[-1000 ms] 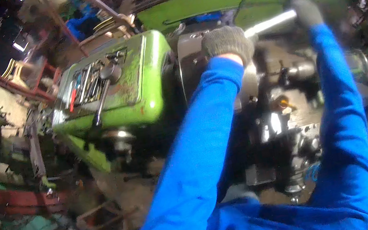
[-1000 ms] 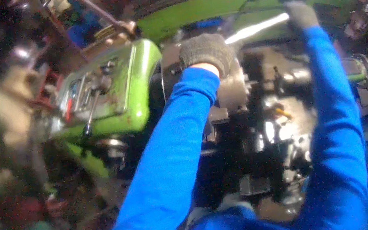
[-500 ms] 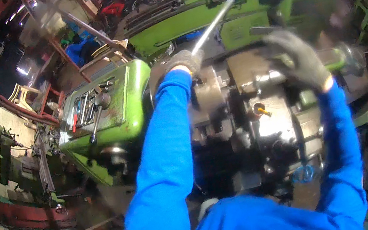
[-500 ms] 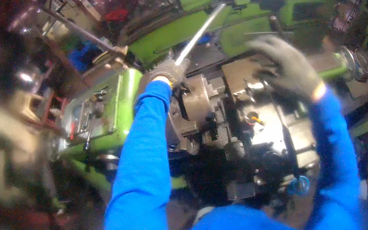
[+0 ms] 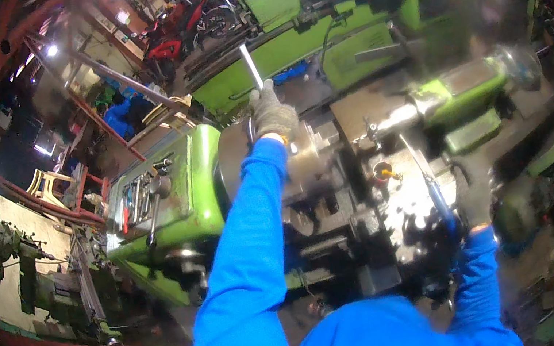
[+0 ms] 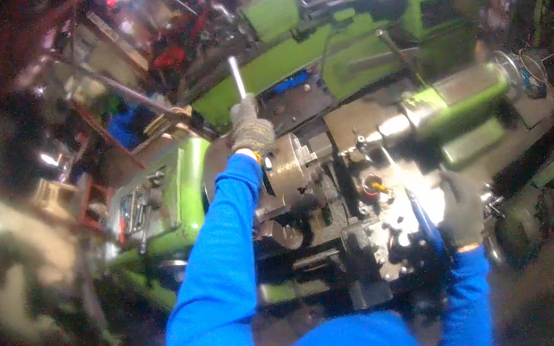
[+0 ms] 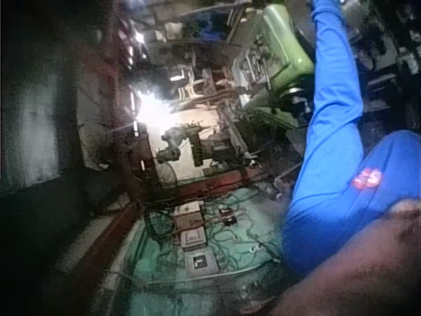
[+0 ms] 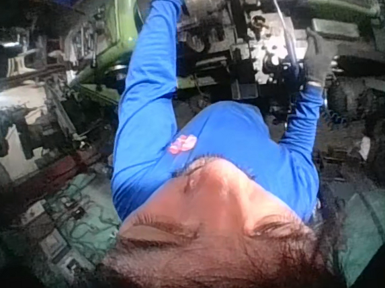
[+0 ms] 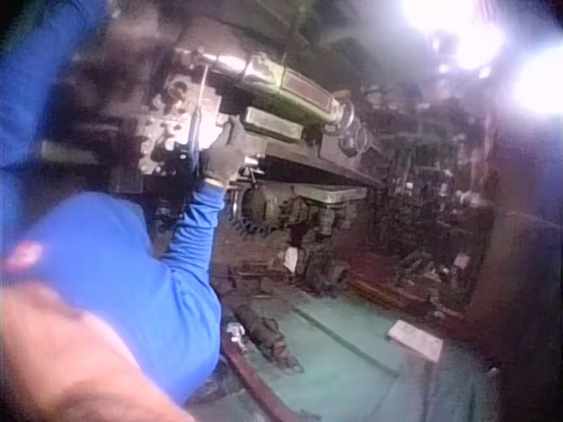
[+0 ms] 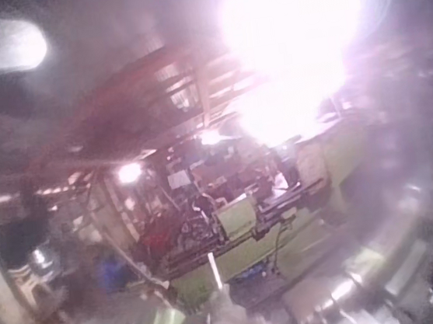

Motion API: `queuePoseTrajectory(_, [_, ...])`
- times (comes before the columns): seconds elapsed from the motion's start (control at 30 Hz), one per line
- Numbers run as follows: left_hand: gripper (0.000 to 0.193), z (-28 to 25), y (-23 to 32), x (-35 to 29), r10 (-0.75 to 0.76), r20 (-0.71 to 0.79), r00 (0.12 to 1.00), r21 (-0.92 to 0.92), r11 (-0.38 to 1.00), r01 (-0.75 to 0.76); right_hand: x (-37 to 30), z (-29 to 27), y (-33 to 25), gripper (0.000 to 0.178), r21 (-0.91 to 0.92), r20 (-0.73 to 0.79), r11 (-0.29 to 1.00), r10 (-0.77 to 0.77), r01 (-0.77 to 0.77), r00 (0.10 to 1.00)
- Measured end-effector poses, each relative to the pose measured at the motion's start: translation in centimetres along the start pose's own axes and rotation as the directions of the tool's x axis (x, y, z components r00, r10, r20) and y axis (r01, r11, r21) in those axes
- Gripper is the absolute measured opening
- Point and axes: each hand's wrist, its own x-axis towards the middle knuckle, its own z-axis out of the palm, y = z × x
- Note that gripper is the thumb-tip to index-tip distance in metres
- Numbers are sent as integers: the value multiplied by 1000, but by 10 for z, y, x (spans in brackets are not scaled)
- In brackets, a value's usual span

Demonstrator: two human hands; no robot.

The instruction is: The person operates a green metal lathe in a workshop, using a long metal bar to rotate the chuck and a wrench to tighten the jaws. They secure a cylindrical metal workpiece in the chuck and adjust the tool post and tailstock.

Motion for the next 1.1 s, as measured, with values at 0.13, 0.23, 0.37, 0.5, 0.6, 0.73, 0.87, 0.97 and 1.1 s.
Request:
queuePoseTrajectory(0.13, [29,-12,48,-13,276,273,922,485,788,-379,-4,-3,-9,22,-63,-86,998,6,-11,996])
queuePoseTrajectory(0.23, [41,-12,9,-10,374,120,919,469,795,-385,-5,-2,-16,23,-79,-81,996,22,-28,996])
queuePoseTrajectory(0.37, [51,-31,13,-19,386,152,910,523,749,-406,-5,-2,-11,23,-37,-101,997,64,-68,993])
queuePoseTrajectory(0.5, [48,-43,27,-19,296,192,936,619,704,-349,-5,2,0,28,-33,-124,998,58,-62,991])
queuePoseTrajectory(0.6, [46,-47,32,-19,220,222,950,647,696,-313,-6,6,2,30,-35,-149,999,35,-40,988])
queuePoseTrajectory(0.73, [42,-38,31,-14,155,244,957,688,668,-284,-4,1,-4,30,-28,-128,998,50,-54,990])
queuePoseTrajectory(0.87, [41,-35,28,-13,-20,194,981,713,689,-127,-5,6,-4,28,-29,-188,1000,-6,0,982])
queuePoseTrajectory(0.97, [40,-35,37,-22,-62,171,983,705,705,-78,-7,6,-5,27,-31,-181,998,50,-57,982])
queuePoseTrajectory(1.1, [38,-46,32,-40,54,185,981,677,717,-167,-6,0,-17,27,-2,-156,993,113,-114,981])
